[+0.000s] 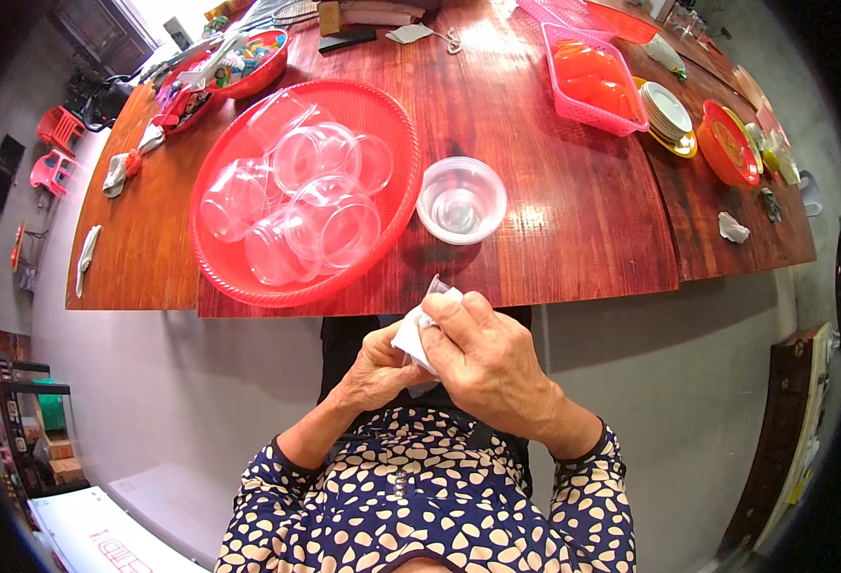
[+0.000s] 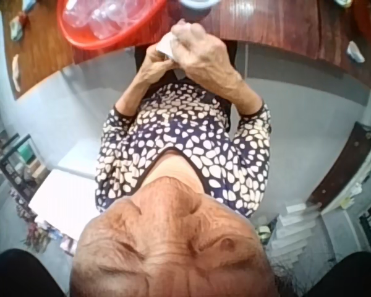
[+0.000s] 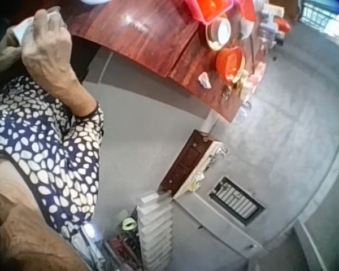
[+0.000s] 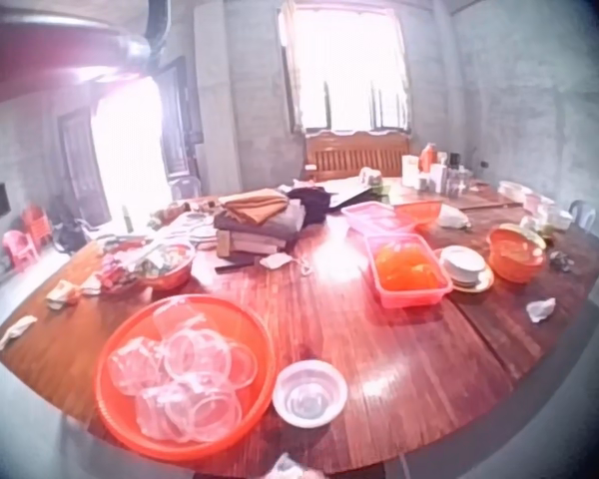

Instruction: The person wipes clear plastic cups with a white cloth. They pick up each cup from a red tray on a wooden table, wipe the exterior and interior surfaces, and then place the cup back on the tray. The process is repeated for multiple cups in a repetitive sequence.

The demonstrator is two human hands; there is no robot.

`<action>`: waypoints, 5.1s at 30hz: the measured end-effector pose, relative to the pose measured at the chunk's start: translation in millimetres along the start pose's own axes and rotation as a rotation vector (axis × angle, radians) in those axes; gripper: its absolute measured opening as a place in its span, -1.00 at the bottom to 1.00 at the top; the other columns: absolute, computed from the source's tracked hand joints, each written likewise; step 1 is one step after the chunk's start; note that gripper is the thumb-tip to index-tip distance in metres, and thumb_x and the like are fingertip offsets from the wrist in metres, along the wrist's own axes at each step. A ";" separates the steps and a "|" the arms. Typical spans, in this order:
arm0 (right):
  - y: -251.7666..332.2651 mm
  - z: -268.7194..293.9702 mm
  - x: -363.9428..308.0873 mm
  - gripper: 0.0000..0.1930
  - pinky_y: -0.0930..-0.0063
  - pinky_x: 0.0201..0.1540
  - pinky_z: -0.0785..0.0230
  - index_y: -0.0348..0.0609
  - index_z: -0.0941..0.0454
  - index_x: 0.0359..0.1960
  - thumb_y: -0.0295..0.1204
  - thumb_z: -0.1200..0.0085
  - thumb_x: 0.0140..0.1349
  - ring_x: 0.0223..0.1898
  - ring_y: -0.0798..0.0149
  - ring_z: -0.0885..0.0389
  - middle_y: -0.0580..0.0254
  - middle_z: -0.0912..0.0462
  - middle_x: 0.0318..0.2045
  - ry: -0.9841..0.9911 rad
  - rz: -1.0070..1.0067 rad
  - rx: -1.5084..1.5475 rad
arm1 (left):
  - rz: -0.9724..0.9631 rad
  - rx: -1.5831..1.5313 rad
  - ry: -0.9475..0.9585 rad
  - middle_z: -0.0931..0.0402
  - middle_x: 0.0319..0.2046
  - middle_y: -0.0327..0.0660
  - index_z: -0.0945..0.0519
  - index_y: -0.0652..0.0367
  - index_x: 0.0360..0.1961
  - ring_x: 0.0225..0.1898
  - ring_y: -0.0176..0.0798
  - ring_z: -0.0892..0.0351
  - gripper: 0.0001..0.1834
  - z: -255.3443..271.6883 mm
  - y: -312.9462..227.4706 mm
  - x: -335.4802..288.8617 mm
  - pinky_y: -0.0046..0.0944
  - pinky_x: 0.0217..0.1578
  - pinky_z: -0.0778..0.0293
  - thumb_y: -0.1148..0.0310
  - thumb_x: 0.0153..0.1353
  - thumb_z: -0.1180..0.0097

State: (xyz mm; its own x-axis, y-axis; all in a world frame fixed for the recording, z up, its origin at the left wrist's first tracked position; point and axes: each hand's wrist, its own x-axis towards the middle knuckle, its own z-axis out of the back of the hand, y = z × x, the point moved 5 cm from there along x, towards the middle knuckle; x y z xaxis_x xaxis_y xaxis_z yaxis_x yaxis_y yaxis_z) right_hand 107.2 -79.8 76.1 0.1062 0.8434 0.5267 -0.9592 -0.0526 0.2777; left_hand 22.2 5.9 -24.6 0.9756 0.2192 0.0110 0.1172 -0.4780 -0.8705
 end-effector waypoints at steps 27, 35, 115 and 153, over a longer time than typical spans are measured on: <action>-24.5 4.7 -2.1 -0.59 0.34 -0.22 -0.49 -0.22 -0.56 -0.23 -0.44 -0.31 -0.23 -0.19 0.07 -0.56 0.07 -0.50 -0.21 -0.149 -0.038 0.328 | 0.054 0.425 0.015 -0.61 -0.33 -0.30 -0.59 0.20 -0.32 -0.25 -0.45 -0.55 -0.69 -15.9 -27.0 -5.0 -0.39 -0.19 -0.49 0.46 -0.10 -0.45; -80.9 -37.5 -17.8 -0.74 0.48 -0.22 -0.44 -0.24 -0.60 -0.19 -0.61 -0.15 0.02 -0.28 0.30 -0.57 0.18 -0.60 -0.30 -0.001 -0.647 1.003 | -0.093 0.371 0.104 -0.48 0.08 0.04 -0.50 0.22 -0.61 -0.03 -0.18 -0.59 -0.75 -17.3 -31.9 -0.4 -0.30 -0.08 -0.51 0.50 -0.07 -0.41; -73.6 -23.5 -8.1 -0.76 0.37 0.00 -0.39 -0.25 -0.55 -0.20 -0.68 -0.06 0.05 -0.09 0.24 -0.53 0.16 -0.60 -0.17 -0.161 -0.210 1.067 | -0.437 0.610 0.169 -0.63 -0.14 0.02 -0.49 0.12 -0.66 -0.45 -0.29 -0.67 -0.71 -24.5 -46.2 -2.5 -0.38 -0.32 -0.55 0.50 -0.21 -0.46; -72.7 -58.5 -28.2 -0.82 0.60 -0.14 -0.38 -0.24 -0.54 -0.16 -0.63 0.06 0.25 -0.16 0.48 -0.50 0.31 -0.55 -0.15 -0.165 -0.821 1.507 | -0.281 0.421 0.128 -0.56 -0.05 0.08 -0.57 0.20 -0.61 -0.19 -0.20 -0.67 -0.80 -14.7 -47.6 0.9 -0.31 -0.21 -0.60 0.54 -0.17 -0.43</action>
State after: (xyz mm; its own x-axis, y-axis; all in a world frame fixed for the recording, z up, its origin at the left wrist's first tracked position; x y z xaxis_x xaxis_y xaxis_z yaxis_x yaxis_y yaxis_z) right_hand 158.6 -68.4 -5.9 0.5205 0.8498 -0.0831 0.4156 -0.1672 0.8941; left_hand 20.2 16.4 24.1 0.9352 0.1711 0.3100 0.3189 -0.0262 -0.9474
